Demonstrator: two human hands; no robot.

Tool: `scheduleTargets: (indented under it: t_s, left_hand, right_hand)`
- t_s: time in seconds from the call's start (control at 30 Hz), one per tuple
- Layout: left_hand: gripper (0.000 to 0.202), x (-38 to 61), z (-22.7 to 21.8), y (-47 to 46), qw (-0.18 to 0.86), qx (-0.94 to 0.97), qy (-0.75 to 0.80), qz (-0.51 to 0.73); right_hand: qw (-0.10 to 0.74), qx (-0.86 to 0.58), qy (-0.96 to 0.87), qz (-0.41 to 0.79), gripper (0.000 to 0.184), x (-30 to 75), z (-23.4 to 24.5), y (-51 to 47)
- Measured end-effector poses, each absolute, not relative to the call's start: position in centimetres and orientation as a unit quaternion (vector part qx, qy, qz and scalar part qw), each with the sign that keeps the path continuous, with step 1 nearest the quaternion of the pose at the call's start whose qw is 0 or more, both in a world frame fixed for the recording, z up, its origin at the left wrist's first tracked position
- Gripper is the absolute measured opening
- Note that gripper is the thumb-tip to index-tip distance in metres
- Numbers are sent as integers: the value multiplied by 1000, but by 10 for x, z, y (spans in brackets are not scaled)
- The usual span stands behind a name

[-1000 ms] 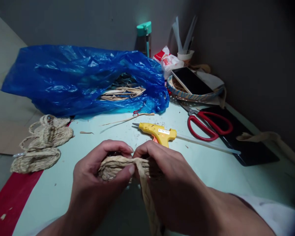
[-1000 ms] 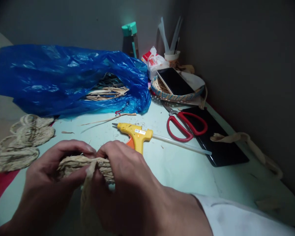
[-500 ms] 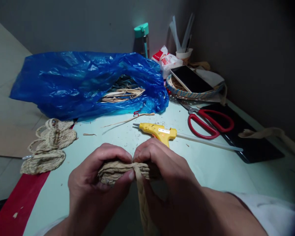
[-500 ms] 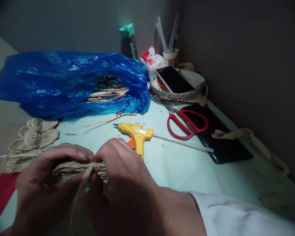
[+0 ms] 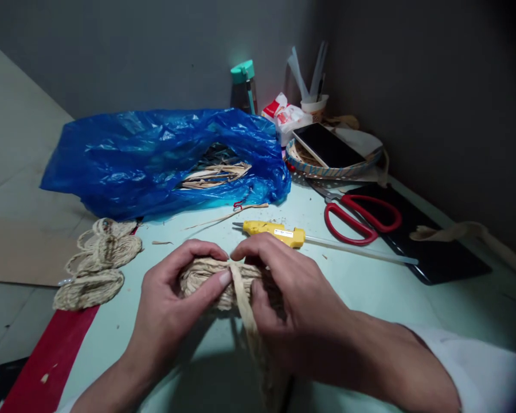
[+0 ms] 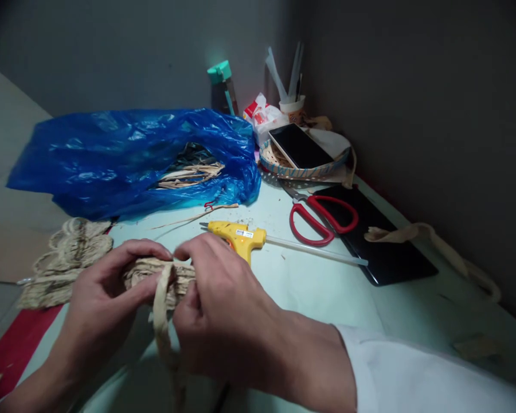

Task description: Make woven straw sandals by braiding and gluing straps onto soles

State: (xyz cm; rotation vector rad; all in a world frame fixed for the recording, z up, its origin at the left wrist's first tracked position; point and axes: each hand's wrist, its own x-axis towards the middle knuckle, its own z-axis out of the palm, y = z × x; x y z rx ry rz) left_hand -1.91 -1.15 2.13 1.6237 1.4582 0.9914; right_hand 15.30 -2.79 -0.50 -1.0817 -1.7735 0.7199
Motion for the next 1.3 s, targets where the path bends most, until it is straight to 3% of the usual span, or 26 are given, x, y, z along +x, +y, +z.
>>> scheduleTargets:
  t_s: [0.1,0.2,0.3,1.07,1.3]
  left_hand:
    - [13,-19,21,-9,466,535,556,433]
    - [17,-16,20,-9,580,436,515,457]
    - [17,-14,19,-10,626,401,493,451]
    - [17,-24,5,-19,644,438,462,424]
    - [16,-17,6,-18,624,442,473,437]
  right_hand:
    - [470,-441,-673,362,43,159,0,-23]
    - [476,-431,-625,444,34,163,3,-20]
    - [458,-414,-613,493,30,163,4,-21]
    - [487,-376,-689,383,32,159,-2,-35]
    - [497,-377,-682,382,42,159,-8,-28]
